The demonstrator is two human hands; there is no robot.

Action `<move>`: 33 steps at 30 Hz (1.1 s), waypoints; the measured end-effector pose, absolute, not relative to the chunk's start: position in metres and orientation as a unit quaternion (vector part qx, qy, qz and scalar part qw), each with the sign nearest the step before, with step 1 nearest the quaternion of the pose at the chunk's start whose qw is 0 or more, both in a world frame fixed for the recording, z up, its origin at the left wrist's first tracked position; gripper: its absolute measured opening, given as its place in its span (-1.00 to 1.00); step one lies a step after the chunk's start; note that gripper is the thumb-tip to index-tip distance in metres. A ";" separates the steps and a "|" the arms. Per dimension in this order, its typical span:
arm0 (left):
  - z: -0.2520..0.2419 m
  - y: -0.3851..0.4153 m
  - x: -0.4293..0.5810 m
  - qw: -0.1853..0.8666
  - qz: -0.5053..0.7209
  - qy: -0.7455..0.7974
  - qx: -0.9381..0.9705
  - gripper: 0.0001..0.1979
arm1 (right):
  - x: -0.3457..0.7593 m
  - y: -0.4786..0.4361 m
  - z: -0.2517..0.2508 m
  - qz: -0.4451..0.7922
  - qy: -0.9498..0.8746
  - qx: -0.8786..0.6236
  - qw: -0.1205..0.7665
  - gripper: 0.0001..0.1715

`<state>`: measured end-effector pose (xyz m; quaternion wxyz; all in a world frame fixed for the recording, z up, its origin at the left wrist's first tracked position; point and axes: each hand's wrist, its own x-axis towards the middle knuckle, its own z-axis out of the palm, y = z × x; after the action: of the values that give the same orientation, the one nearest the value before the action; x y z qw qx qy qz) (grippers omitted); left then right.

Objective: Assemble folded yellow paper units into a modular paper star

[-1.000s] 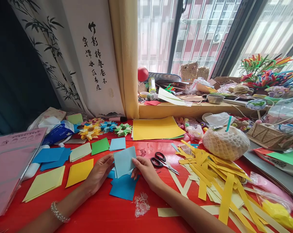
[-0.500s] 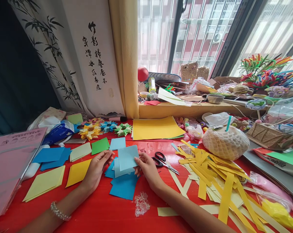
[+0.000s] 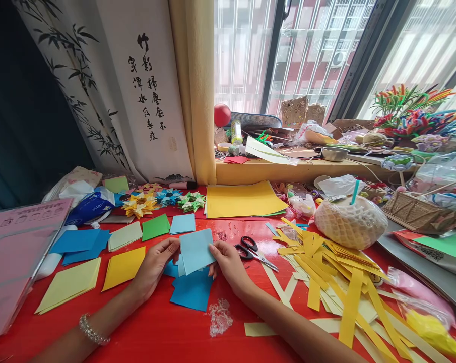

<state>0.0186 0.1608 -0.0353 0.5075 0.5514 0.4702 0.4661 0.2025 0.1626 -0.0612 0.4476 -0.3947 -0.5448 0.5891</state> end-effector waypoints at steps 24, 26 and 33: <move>-0.047 0.165 0.018 0.414 0.383 0.530 0.633 -0.58 | 0.190 0.143 -0.062 0.143 -0.766 -0.571 0.258 -0.13; -0.046 0.166 0.019 0.446 0.411 0.514 0.606 -0.58 | 0.190 0.143 -0.065 0.133 -0.774 -0.560 0.262 -0.05; -0.042 0.163 0.022 0.567 0.416 0.463 0.539 -0.54 | 0.191 0.146 -0.067 0.169 -0.788 -0.543 0.237 0.03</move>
<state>0.0221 0.1630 -0.0420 0.5672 0.5389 0.4634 0.4161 0.1914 0.1460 -0.0674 0.2368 -0.5430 -0.7877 0.1691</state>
